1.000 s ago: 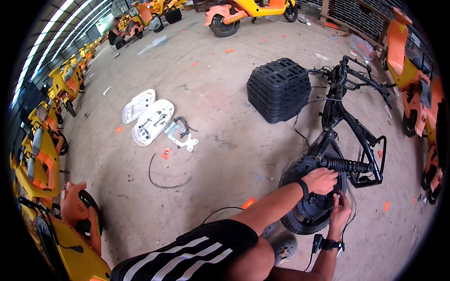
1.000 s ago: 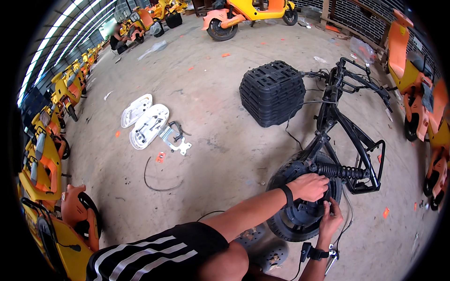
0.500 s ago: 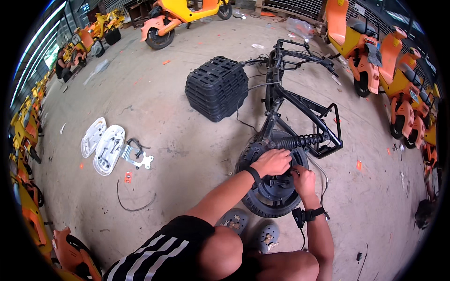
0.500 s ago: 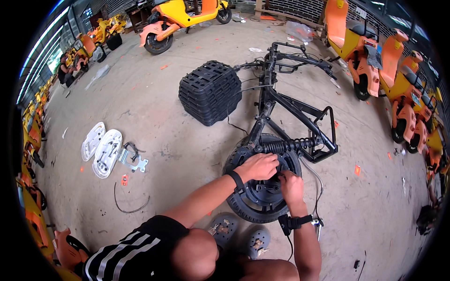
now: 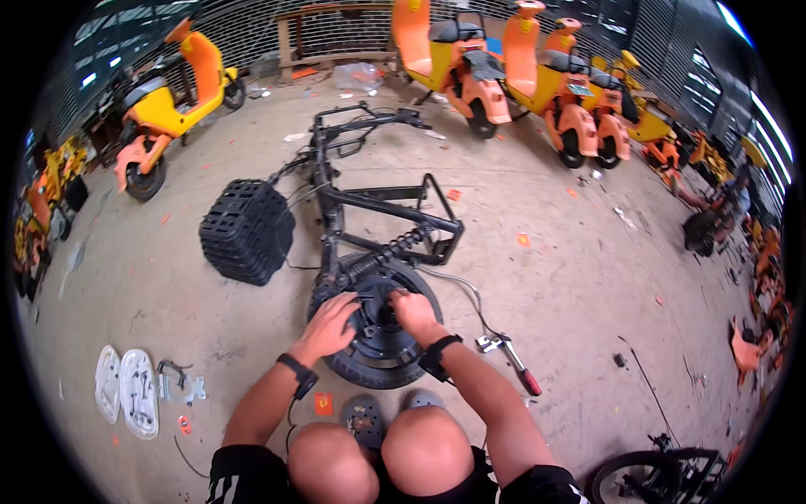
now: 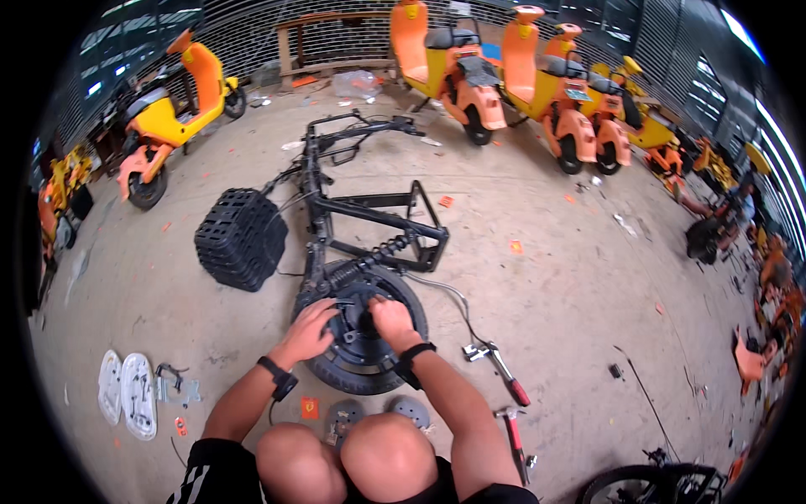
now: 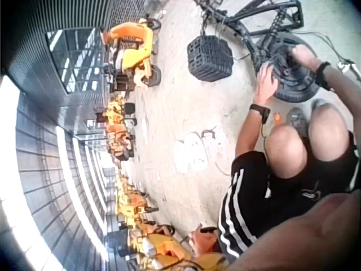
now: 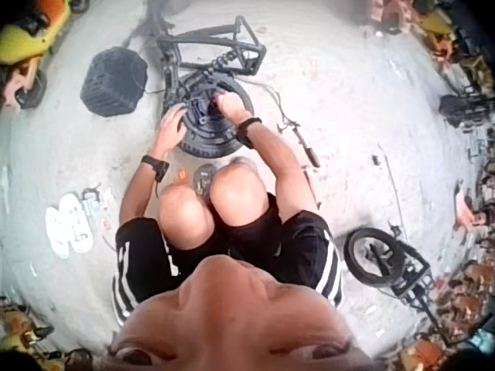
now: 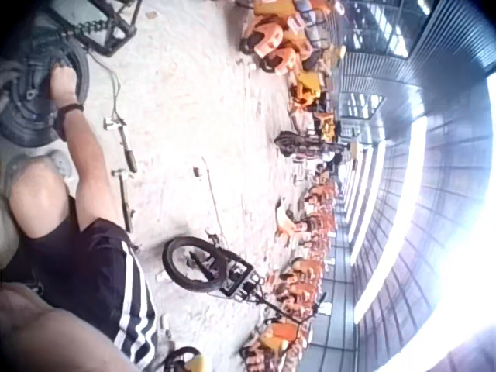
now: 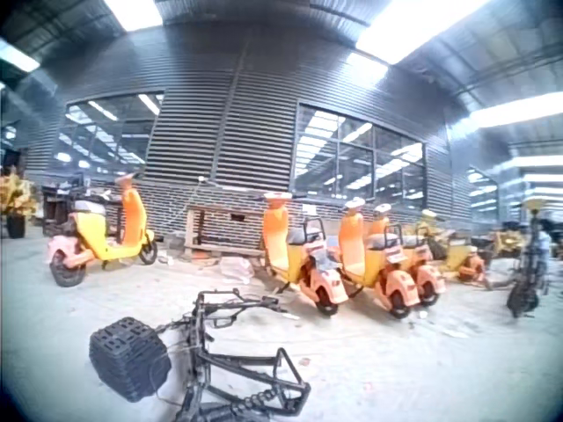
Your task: The person is assembling the rear wheel of an electric scooter. They insert a bolt into the hub, tighten it by hand, and then use a ratchet wrench to secure it. The person also handles a black plastic cover and a spring assembly near the wheel.
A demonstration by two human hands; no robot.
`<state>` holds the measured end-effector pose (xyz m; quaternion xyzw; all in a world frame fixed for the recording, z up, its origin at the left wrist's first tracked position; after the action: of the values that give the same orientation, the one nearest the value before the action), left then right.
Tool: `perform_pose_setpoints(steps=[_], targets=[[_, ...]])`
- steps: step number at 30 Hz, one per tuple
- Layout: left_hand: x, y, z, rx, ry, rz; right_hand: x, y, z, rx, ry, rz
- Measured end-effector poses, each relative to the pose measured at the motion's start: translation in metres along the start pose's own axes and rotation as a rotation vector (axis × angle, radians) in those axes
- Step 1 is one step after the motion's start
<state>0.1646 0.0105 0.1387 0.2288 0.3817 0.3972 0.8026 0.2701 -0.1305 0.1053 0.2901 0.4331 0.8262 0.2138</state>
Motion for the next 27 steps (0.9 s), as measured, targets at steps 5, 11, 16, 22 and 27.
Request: perform_pose_setpoints(steps=[5, 11, 16, 22, 27], targets=[[0.031, 0.115, -0.147, 0.042, 0.25, 0.164, 0.011, 0.0, 0.005, -0.103, 0.079, -0.005], [-0.004, 0.215, -0.33, -0.148, 1.22, -0.392, -0.01, -0.018, 0.002, -0.014, -0.028, 0.009], [-0.096, 0.297, -0.371, -0.489, 1.261, -0.508, -0.009, -0.011, 0.003, -0.096, -0.036, 0.036], [-0.177, 0.337, -0.333, -0.724, 1.128, -0.727, -0.008, -0.017, 0.012, -0.068, -0.109, 0.053], [-0.207, 0.334, -0.237, -0.739, 0.921, -1.026, -0.013, -0.01, 0.008, -0.109, -0.119, 0.043]])
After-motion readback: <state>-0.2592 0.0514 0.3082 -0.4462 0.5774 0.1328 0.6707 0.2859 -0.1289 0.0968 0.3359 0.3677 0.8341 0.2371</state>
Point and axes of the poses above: each hand's wrist, its own z-axis towards the middle knuckle, its own y-axis out of the back of the hand, x = y × z, the point moved 9 cm from there along z, towards the middle knuckle, and after that the axes turned 9 degrees about -x, right-handed, at the moved point
